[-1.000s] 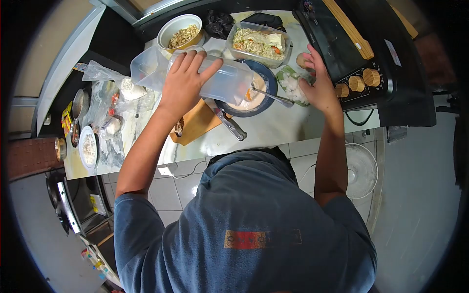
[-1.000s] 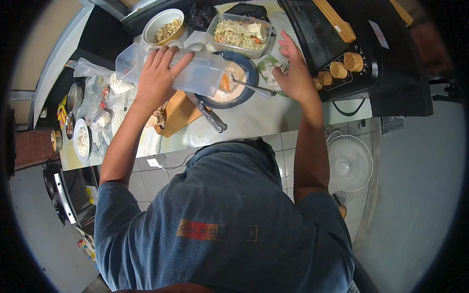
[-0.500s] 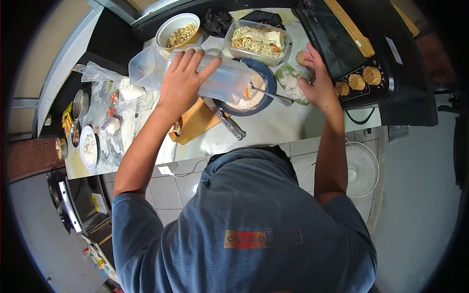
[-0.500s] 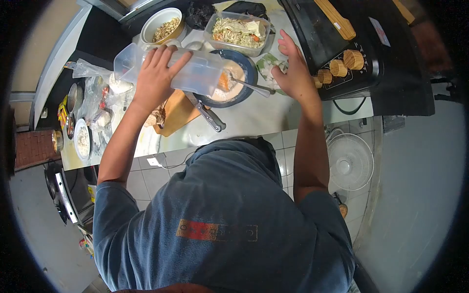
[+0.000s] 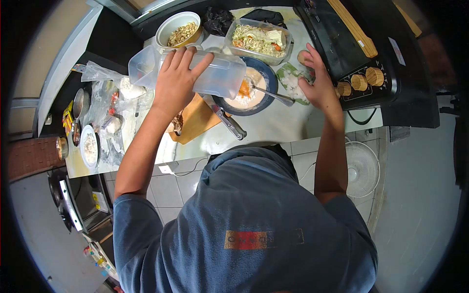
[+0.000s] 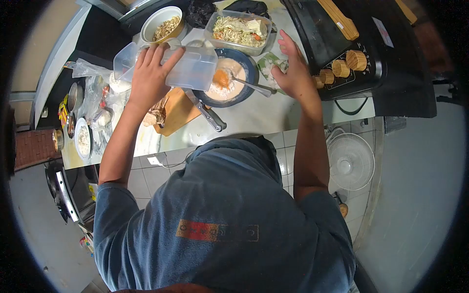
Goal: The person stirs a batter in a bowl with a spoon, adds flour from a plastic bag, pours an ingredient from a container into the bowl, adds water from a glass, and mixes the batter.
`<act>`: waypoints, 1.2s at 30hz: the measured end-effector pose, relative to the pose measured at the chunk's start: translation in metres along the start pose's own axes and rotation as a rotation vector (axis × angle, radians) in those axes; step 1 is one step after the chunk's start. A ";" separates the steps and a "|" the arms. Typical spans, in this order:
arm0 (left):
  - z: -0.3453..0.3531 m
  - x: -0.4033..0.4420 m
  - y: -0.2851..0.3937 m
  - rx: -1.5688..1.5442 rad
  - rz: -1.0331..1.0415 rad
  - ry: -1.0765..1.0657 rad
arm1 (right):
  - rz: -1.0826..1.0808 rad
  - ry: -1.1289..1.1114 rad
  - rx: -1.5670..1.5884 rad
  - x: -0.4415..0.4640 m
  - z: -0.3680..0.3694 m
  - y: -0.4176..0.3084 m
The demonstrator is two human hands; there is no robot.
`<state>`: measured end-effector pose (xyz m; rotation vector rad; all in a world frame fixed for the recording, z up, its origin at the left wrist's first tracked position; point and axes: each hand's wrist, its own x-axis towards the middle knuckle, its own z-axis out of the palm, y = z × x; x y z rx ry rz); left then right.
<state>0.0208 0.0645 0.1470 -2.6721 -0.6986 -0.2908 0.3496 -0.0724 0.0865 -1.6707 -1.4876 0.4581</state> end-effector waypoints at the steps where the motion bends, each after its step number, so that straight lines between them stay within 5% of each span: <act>1: 0.001 -0.002 -0.001 0.033 -0.009 -0.019 | -0.021 -0.003 0.007 0.001 0.001 0.001; 8: 0.002 -0.010 0.000 0.030 0.017 -0.009 | -0.091 -0.035 0.031 0.006 0.010 0.000; 17: -0.010 -0.019 -0.007 -0.266 -0.258 0.036 | -0.045 -0.122 0.043 0.015 0.021 -0.011; 21: -0.008 -0.024 -0.010 -0.591 -0.344 0.121 | -0.104 -0.197 0.159 0.027 0.030 -0.039; 26: -0.002 -0.025 0.000 -1.489 -0.489 0.102 | -0.205 -0.347 0.424 0.049 0.055 -0.084; 34: 0.017 -0.036 -0.012 -1.567 -0.522 0.038 | -0.336 -0.394 0.645 0.073 0.096 -0.112; 36: 0.006 -0.039 -0.032 -1.411 -0.393 0.298 | -0.349 -0.387 0.604 0.078 0.102 -0.113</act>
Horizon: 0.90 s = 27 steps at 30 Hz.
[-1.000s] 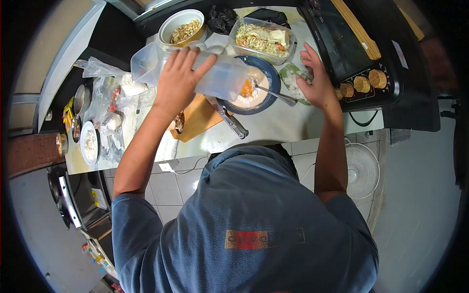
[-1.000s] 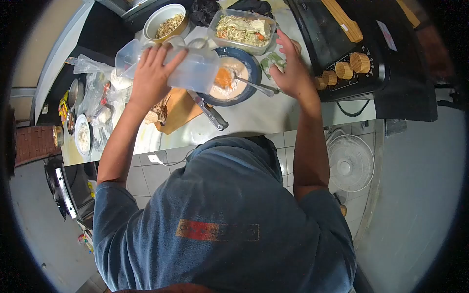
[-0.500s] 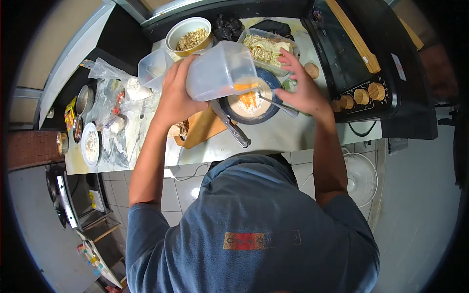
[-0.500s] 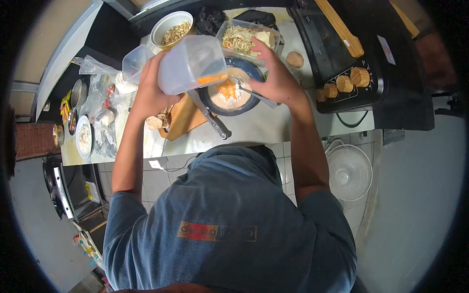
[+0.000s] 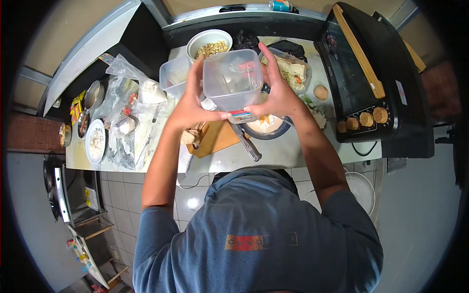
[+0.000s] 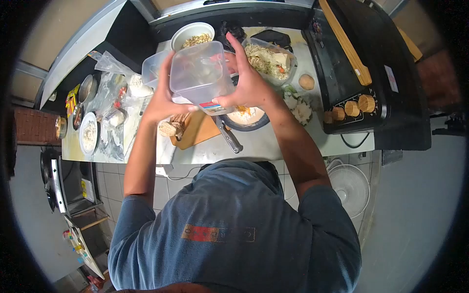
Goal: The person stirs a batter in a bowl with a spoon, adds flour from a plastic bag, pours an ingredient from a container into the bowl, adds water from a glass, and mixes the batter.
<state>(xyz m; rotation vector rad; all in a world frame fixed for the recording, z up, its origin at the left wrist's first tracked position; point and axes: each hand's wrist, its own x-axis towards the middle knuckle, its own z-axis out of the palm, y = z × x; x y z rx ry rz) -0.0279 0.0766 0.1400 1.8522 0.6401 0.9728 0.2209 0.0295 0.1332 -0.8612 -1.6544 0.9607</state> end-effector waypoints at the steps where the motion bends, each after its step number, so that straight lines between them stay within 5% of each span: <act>1: -0.011 0.006 0.008 0.002 0.001 0.006 | -0.001 -0.015 -0.025 0.003 0.001 0.002; 8: -0.056 0.046 0.048 0.316 -0.028 -0.242 | -0.049 0.008 -0.075 0.032 0.017 0.006; 13: -0.127 0.091 0.053 0.370 -0.005 0.037 | -0.023 0.189 -0.374 0.021 0.001 -0.021; 17: -0.184 0.125 0.044 0.607 -0.102 0.270 | 0.195 0.380 -0.422 -0.026 -0.033 -0.010; 19: -0.206 0.151 -0.008 1.012 0.034 0.421 | 0.536 0.335 -0.777 -0.066 -0.048 -0.001; 21: -0.194 0.152 -0.028 1.104 -0.050 0.419 | 0.798 0.268 -0.923 -0.101 -0.043 0.002; 27: -0.181 0.158 -0.099 1.181 -0.479 0.460 | 0.951 0.284 -0.914 -0.145 -0.008 0.030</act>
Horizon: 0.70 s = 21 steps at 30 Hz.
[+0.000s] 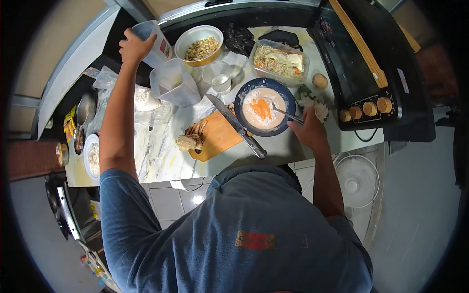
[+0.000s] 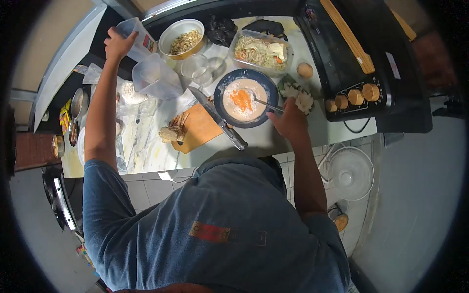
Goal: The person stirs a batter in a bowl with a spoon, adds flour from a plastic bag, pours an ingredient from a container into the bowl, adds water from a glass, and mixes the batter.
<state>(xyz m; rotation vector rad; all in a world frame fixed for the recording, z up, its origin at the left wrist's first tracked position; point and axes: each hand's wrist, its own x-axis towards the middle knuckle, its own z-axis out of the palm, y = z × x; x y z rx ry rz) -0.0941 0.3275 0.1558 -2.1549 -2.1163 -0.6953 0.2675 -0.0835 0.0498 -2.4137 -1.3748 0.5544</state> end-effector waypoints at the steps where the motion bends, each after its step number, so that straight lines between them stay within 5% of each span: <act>1: 0.006 0.002 -0.001 0.028 -0.053 -0.058 | 0.013 0.000 0.000 0.001 0.002 -0.001; 4: 0.024 0.007 -0.011 0.029 -0.120 -0.172 | 0.067 -0.033 0.016 0.001 0.008 -0.007; 10: 0.045 0.002 -0.023 0.050 -0.162 -0.274 | -0.199 -0.075 -0.183 -0.003 0.021 -0.010; 15: 0.052 -0.002 -0.031 0.058 -0.161 -0.275 | -0.376 0.179 -0.045 -0.028 0.013 -0.015; 21: 0.029 -0.011 -0.026 0.172 -0.070 -0.301 | -0.365 0.091 -0.079 -0.034 0.020 -0.009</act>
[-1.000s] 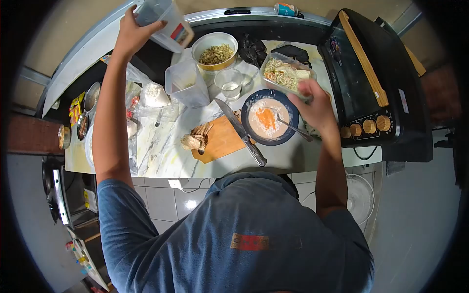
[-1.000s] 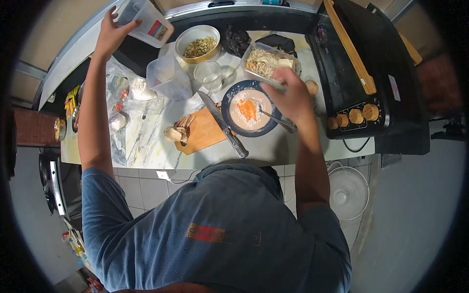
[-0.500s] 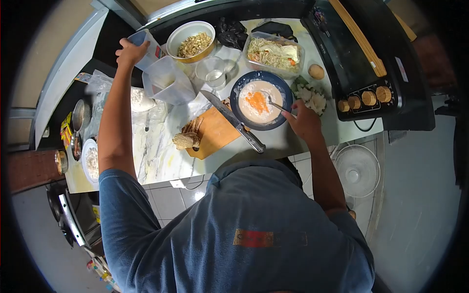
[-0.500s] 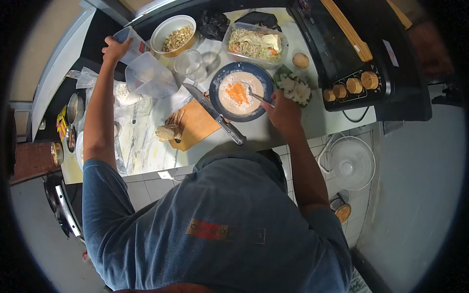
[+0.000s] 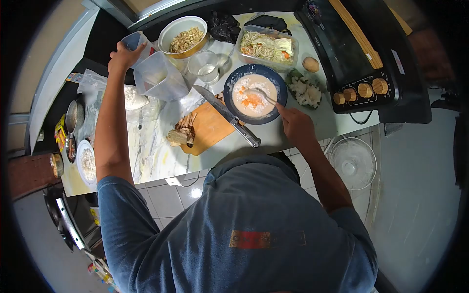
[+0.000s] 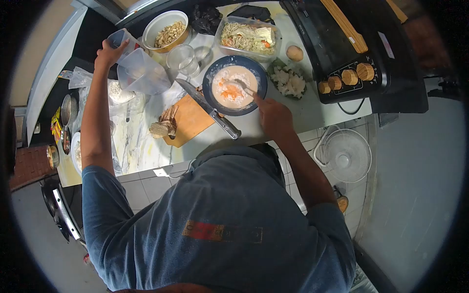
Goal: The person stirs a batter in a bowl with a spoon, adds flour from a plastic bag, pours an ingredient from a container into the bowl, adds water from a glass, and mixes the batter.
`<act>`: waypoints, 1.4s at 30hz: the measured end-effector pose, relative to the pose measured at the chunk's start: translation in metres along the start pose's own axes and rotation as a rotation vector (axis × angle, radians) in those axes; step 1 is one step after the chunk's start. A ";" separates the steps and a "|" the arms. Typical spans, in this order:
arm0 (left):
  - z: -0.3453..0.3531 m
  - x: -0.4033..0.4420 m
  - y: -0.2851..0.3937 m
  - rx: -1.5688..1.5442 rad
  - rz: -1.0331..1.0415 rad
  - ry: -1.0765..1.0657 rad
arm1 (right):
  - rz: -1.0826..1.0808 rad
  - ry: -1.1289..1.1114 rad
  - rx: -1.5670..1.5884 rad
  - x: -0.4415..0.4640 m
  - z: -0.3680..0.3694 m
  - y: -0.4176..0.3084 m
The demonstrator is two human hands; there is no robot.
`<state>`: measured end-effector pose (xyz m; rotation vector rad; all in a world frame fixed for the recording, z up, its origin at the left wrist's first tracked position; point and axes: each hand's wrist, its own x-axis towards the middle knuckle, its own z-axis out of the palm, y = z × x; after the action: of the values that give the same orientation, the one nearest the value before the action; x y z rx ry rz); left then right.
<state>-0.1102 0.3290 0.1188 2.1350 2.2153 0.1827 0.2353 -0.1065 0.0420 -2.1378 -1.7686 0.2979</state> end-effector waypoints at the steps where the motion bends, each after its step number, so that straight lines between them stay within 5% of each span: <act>1: -0.010 -0.013 0.005 0.062 0.003 0.043 | -0.003 -0.005 0.000 0.001 0.000 0.001; 3: -0.025 -0.037 0.009 0.133 0.005 0.080 | -0.009 -0.017 -0.017 0.004 0.001 0.003; 6: -0.046 -0.095 0.025 -0.104 0.320 0.490 | -0.053 0.076 -0.003 0.007 -0.003 0.012; 11: 0.012 -0.217 0.047 -0.933 0.440 -0.274 | 0.039 0.160 0.068 0.024 0.004 0.031; 14: 0.067 -0.267 0.074 -0.635 0.400 -0.533 | 0.021 0.148 0.160 0.029 0.016 0.034; 22: 0.110 -0.285 0.085 -0.640 0.182 -0.474 | -0.146 -0.040 0.147 0.023 -0.013 0.024; 31: 0.128 -0.270 0.101 -0.724 0.239 -0.396 | -0.153 0.109 0.133 0.082 -0.010 0.027; 34: 0.133 -0.267 0.093 -0.848 0.176 -0.519 | -0.171 -0.091 0.273 0.085 -0.021 0.017; 36: 0.134 -0.265 0.090 -0.947 0.061 -0.642 | -0.266 -0.186 0.059 0.075 -0.034 0.013; 42: 0.123 -0.266 0.101 -0.811 0.116 -0.552 | -0.254 -0.026 -0.033 0.067 -0.056 0.008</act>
<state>0.0157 0.0726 -0.0006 1.5926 1.3723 0.3656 0.2769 -0.0496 0.0939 -1.9091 -2.0452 0.2324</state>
